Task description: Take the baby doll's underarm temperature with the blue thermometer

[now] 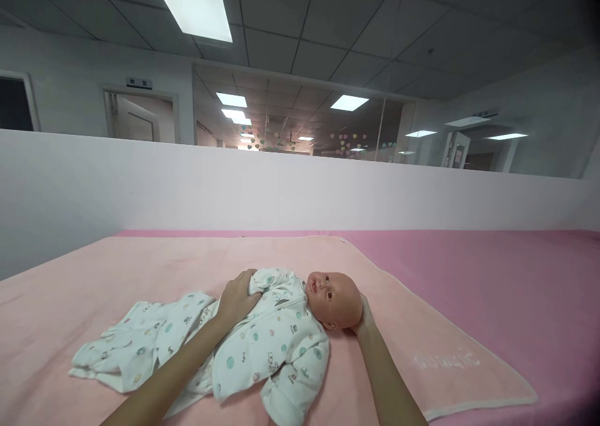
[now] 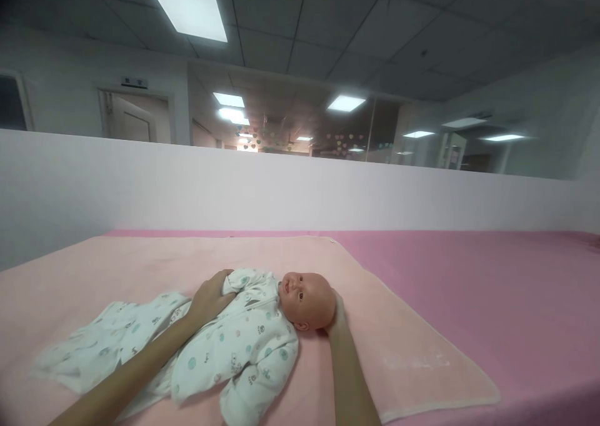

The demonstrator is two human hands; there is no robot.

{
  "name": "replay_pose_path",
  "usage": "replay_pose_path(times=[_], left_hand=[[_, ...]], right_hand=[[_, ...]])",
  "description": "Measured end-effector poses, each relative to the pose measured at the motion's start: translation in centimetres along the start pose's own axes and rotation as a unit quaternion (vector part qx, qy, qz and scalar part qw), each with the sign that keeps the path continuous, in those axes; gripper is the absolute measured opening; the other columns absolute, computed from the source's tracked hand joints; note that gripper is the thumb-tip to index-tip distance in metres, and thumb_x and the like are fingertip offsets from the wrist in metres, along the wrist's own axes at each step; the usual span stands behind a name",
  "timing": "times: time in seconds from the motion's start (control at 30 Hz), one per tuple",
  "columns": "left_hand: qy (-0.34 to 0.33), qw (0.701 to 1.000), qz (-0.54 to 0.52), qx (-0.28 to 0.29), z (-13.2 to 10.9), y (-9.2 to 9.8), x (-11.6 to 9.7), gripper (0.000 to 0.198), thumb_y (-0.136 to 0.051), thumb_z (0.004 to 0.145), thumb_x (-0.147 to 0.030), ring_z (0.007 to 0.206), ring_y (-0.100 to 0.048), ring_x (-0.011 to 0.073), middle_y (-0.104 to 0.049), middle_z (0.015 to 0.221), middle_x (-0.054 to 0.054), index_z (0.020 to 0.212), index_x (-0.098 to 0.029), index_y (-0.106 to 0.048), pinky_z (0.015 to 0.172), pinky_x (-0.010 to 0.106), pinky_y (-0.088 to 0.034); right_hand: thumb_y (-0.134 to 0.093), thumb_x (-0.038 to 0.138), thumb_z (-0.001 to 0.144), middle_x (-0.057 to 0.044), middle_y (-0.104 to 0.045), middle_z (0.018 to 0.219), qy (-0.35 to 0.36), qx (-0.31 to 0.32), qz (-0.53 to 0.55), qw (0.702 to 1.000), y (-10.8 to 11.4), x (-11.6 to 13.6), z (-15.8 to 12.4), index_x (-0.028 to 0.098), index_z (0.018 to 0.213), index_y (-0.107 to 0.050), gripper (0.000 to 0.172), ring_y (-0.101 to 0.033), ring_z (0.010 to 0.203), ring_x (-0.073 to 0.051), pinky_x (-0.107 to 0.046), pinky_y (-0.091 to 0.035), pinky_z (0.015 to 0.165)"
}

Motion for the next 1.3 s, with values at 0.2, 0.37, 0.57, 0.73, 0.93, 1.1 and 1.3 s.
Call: replay_pose_path(times=[0.2,0.37,0.57,0.73,0.93,1.1,1.3], left_hand=[[0.001,1.0,-0.004,-0.001,-0.1,0.0,0.0,0.038,-0.045,0.07,-0.03,0.096,-0.05,0.0178,-0.054,0.108,-0.001,0.108,-0.026,-0.044,0.079,0.028,-0.035],[0.003,1.0,-0.004,0.0,-0.1,0.0,0.0,0.038,-0.045,0.07,-0.029,0.096,-0.049,0.0191,-0.054,0.109,0.001,0.108,-0.025,-0.043,0.079,0.03,-0.036],[0.005,1.0,-0.003,0.005,-0.1,0.1,-0.1,0.039,-0.045,0.071,-0.029,0.097,-0.049,0.0196,-0.053,0.11,0.002,0.109,-0.025,-0.043,0.081,0.031,-0.036],[0.003,1.0,-0.003,0.002,-0.1,0.1,0.0,0.038,-0.045,0.071,-0.03,0.097,-0.049,0.0182,-0.054,0.109,0.0,0.109,-0.026,-0.043,0.08,0.03,-0.036],[-0.001,1.0,-0.01,0.001,-0.1,0.0,0.1,0.037,-0.045,0.071,-0.032,0.095,-0.05,0.0178,-0.054,0.108,-0.001,0.108,-0.026,-0.043,0.078,0.029,-0.035],[-0.004,1.0,-0.012,-0.002,-0.1,-0.1,0.1,0.037,-0.045,0.071,-0.031,0.095,-0.05,0.0185,-0.054,0.107,0.0,0.108,-0.026,-0.044,0.078,0.029,-0.036],[-0.001,1.0,-0.006,0.001,-0.1,0.0,0.0,0.037,-0.045,0.07,-0.029,0.095,-0.05,0.019,-0.055,0.107,0.001,0.107,-0.025,-0.044,0.079,0.03,-0.036]], right_hand=[[-0.029,0.021,0.079,-0.002,-0.065,0.092,0.062,-0.169,-0.129,0.975,0.2,-0.4,-0.5,0.017,0.08,-0.062,0.034,-0.06,0.082,-0.005,-0.016,-0.05,0.067],[-0.035,0.031,0.079,-0.002,-0.064,0.096,0.027,0.006,0.121,0.992,1.0,-1.0,-0.3,0.011,0.088,-0.061,0.035,-0.059,0.088,-0.004,-0.015,-0.049,0.074],[-0.038,0.022,0.078,-0.001,-0.064,0.096,-0.044,0.015,0.166,0.985,0.2,-0.4,-0.6,0.014,0.088,-0.062,0.027,-0.058,0.089,-0.004,-0.015,-0.049,0.075],[-0.03,0.019,0.078,-0.003,-0.065,0.091,0.038,-0.214,-0.242,0.945,-0.3,0.2,-0.4,0.014,0.085,-0.063,0.034,-0.06,0.085,-0.008,-0.02,-0.051,0.069],[-0.021,0.022,0.082,-0.006,-0.061,0.105,0.017,-0.201,-0.324,0.924,1.1,-0.7,-0.3,0.011,0.096,-0.06,0.043,-0.058,0.093,-0.008,-0.024,-0.05,0.078],[-0.02,0.028,0.085,-0.005,-0.063,0.098,0.097,-0.085,-0.164,0.978,2.6,-1.9,0.5,0.009,0.097,-0.058,0.044,-0.058,0.09,-0.005,-0.018,-0.049,0.072],[-0.032,0.021,0.084,0.0,-0.06,0.101,-0.032,-0.031,0.088,0.995,2.6,-1.8,0.0,0.014,0.09,-0.059,0.028,-0.055,0.089,0.001,-0.008,-0.044,0.077]])
Point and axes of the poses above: each hand's wrist, its own z-axis towards the middle knuckle, its own y-axis out of the back of the hand, x = y × z, the point moved 1 cm from there along z, towards the middle knuckle
